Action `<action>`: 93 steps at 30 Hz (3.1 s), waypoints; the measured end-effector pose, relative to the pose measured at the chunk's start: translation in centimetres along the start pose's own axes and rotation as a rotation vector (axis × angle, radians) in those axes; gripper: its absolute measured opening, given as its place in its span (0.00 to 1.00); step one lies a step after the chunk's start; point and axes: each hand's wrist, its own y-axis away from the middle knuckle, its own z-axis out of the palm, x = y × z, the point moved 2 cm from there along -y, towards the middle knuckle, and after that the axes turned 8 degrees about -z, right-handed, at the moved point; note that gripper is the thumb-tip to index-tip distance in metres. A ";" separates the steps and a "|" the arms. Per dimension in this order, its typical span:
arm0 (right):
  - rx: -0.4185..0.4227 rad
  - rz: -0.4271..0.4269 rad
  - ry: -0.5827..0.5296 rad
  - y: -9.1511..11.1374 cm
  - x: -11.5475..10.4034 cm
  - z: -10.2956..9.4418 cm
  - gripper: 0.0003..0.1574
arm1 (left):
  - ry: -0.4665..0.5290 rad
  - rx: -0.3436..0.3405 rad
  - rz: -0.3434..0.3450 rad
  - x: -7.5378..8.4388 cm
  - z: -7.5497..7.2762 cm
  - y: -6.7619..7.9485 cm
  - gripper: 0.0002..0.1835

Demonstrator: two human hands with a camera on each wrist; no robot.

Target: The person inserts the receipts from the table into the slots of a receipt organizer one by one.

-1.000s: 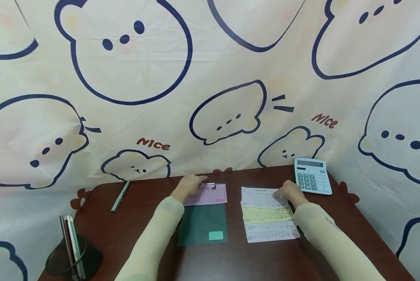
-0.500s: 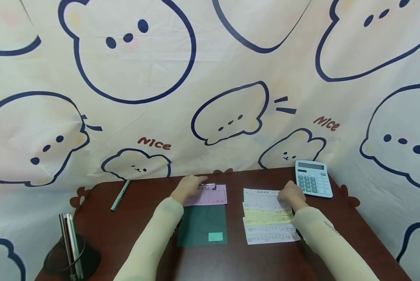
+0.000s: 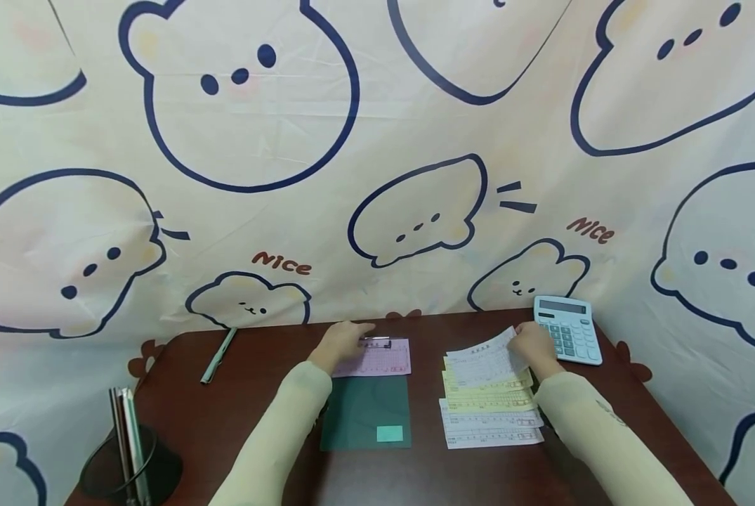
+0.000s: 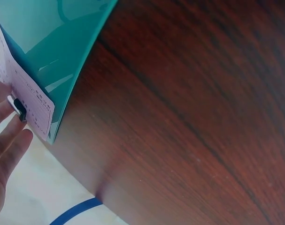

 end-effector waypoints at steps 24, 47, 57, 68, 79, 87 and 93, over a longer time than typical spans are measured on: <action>-0.128 -0.083 -0.001 0.7 -1.8 -1.4 0.09 | -0.001 -0.004 0.026 -0.2 -0.3 -0.4 0.24; -0.308 0.004 -0.641 1.6 -10.5 6.9 0.16 | -0.034 -0.041 0.125 0.3 -0.9 -0.5 0.09; -0.327 0.114 -0.722 2.3 -13.1 11.2 0.13 | -0.001 -0.065 0.071 0.0 -1.1 -0.6 0.08; -0.285 0.145 -0.694 1.6 -13.1 13.2 0.13 | -0.071 -0.068 0.072 0.6 0.0 -0.4 0.10; -0.270 0.116 -0.585 1.5 -13.4 13.5 0.13 | -0.228 0.003 0.142 1.6 -0.1 -0.4 0.09; -0.297 0.108 -0.533 2.3 -13.9 13.7 0.26 | -0.243 -0.002 0.156 1.8 -0.1 0.0 0.07; -0.278 0.100 -0.482 2.6 -14.0 14.2 0.29 | -0.198 -0.025 0.153 1.7 -0.2 0.2 0.06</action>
